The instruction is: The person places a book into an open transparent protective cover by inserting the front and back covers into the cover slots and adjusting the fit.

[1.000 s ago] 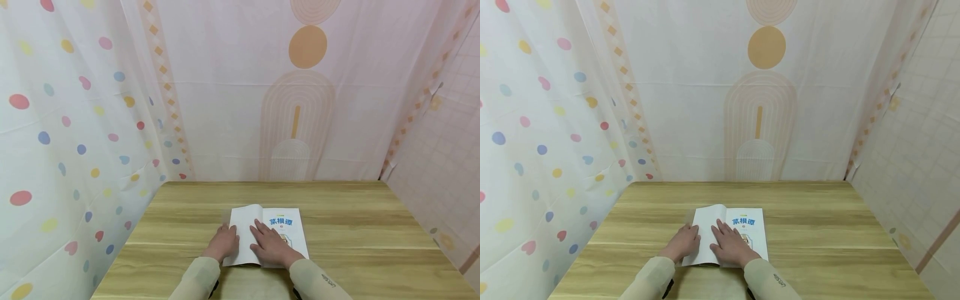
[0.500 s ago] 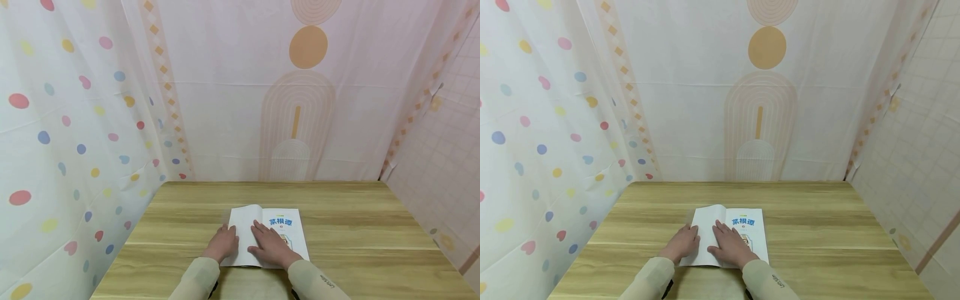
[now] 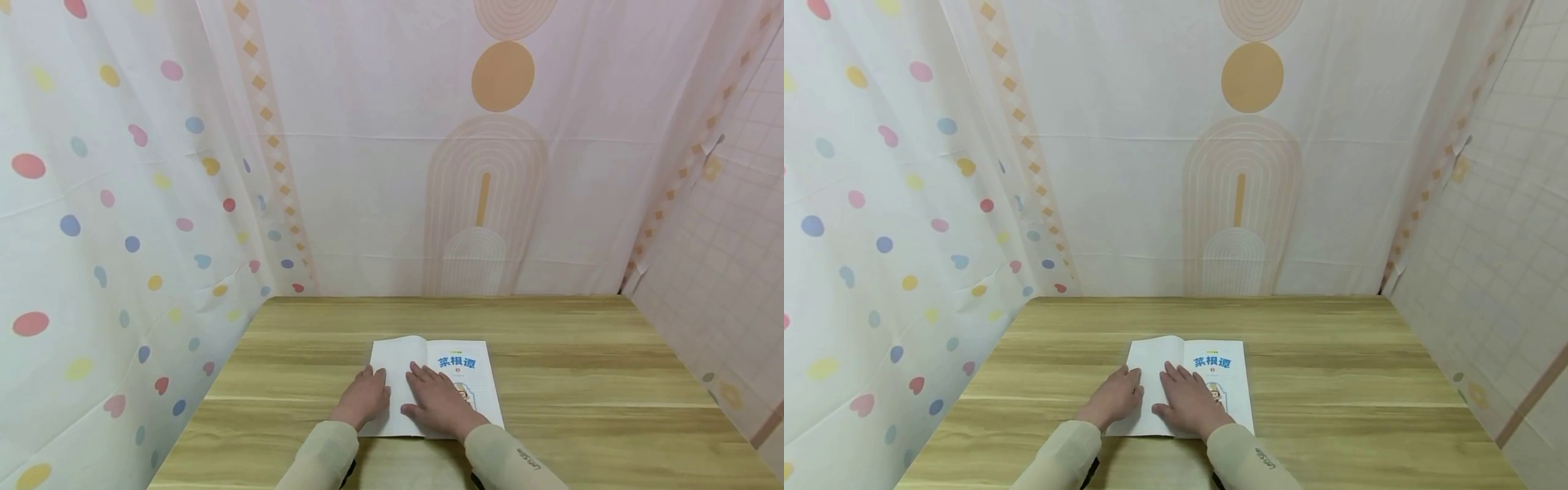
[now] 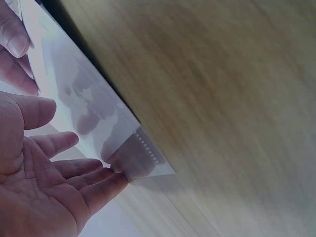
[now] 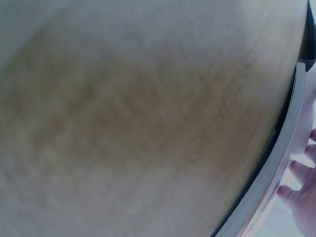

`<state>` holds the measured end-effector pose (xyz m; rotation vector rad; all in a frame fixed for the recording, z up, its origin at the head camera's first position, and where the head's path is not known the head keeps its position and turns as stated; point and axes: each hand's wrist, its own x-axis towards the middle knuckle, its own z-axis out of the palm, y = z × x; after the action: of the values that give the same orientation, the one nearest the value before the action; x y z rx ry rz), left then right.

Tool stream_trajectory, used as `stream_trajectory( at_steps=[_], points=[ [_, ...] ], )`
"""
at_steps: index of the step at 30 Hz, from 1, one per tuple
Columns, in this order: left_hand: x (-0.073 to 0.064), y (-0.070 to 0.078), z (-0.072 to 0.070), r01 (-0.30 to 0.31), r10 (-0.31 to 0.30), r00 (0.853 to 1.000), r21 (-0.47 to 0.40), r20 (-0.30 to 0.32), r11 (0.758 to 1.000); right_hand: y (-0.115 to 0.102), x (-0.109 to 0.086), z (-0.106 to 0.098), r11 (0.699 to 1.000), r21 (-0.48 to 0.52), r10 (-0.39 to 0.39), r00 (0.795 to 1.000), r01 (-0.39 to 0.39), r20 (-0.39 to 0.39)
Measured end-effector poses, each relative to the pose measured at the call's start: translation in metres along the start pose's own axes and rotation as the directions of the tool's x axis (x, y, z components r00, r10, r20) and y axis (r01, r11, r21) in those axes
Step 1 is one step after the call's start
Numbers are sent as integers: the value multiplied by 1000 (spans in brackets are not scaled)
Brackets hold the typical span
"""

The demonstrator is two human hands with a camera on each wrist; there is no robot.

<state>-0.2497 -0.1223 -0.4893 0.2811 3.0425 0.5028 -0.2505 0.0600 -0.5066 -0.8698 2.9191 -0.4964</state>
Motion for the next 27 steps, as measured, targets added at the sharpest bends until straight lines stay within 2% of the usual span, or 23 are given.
stream_trajectory(
  at_steps=[8,17,22,27],
  points=[
    [1,2,2,7,-7,1000,-9,24,1000,-2,0,-1,998,-55,7,1000,-7,5],
    [1,2,4,-20,20,1000,-11,22,1000,1,2,7,991,-132,22,1000,-20,8],
    [-1,2,6,-11,10,998,8,59,1000,-2,3,8,993,-118,10,1000,-8,10],
    [-3,2,4,-10,9,999,30,53,999,-1,2,6,999,-47,18,1000,-17,19]
  ],
)
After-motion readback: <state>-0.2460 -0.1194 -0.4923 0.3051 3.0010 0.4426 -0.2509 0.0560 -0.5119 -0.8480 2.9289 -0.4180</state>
